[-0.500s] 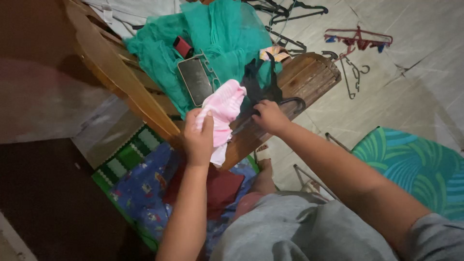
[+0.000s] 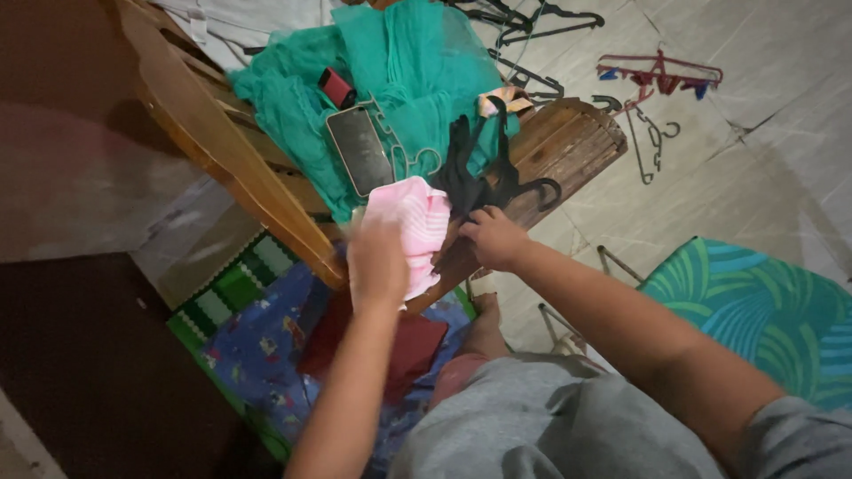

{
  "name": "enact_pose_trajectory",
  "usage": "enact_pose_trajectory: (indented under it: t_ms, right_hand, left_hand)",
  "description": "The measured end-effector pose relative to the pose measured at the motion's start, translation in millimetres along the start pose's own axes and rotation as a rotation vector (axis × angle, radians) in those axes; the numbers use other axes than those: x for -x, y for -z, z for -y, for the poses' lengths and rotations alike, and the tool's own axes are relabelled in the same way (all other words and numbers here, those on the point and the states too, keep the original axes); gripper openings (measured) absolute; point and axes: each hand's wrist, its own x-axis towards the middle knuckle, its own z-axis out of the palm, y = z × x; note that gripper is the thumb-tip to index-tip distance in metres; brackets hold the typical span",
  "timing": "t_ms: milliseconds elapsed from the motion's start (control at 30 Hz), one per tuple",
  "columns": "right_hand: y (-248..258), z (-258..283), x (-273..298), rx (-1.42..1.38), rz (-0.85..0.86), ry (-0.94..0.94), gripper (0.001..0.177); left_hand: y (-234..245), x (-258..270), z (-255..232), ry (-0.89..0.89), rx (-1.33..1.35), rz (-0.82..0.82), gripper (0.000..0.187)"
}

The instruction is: The person irons a pink and white striped cloth on an ironing board, smoothing it with their hand and using a steam iron. They flip the cloth to iron the other side, then fold it neatly and place it on a nearby surface.

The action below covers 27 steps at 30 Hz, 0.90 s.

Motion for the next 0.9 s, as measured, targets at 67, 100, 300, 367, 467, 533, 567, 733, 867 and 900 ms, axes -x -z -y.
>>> enact_pose_trajectory:
  t_ms: [67, 100, 300, 367, 467, 533, 567, 733, 867, 900]
  right_hand:
    - [6, 2, -3, -0.013, 0.043, -0.005, 0.045]
    - [9, 3, -4, -0.025, 0.084, -0.012, 0.043]
    - [29, 16, 4, 0.113, 0.126, -0.002, 0.056]
    - [28, 18, 6, 0.132, 0.121, -0.007, 0.059]
    - [53, 36, 9, 0.188, 0.186, -0.03, 0.07]
    - [61, 42, 8, 0.225, 0.254, -0.052, 0.079]
    - [55, 40, 7, 0.24, 0.272, -0.048, 0.079]
    - [40, 33, 5, 0.193, 0.314, -0.076, 0.085]
    - [22, 21, 2, 0.226, 0.12, -0.003, 0.053]
    - [33, 27, 3, 0.184, 0.139, -0.025, 0.048]
  left_hand:
    - [-55, 11, 9, -0.255, -0.094, -0.011, 0.032]
    - [-82, 17, 13, -0.512, -0.185, -0.025, 0.041]
    - [-102, 11, 21, -0.139, -0.404, 0.477, 0.018]
    - [-97, 10, 22, -0.156, -0.342, 0.427, 0.016]
    - [-66, 2, 6, -0.182, -0.211, 0.317, 0.016]
    - [-51, -2, 0, -0.193, -0.145, 0.258, 0.018]
    - [-51, -2, 3, -0.169, -0.016, 0.188, 0.019]
    - [2, 8, -13, -0.114, 0.38, -0.116, 0.022]
    - [30, 27, -14, 0.013, 0.463, -0.096, 0.019]
    - [38, 32, -16, 0.058, 0.492, -0.092, 0.019]
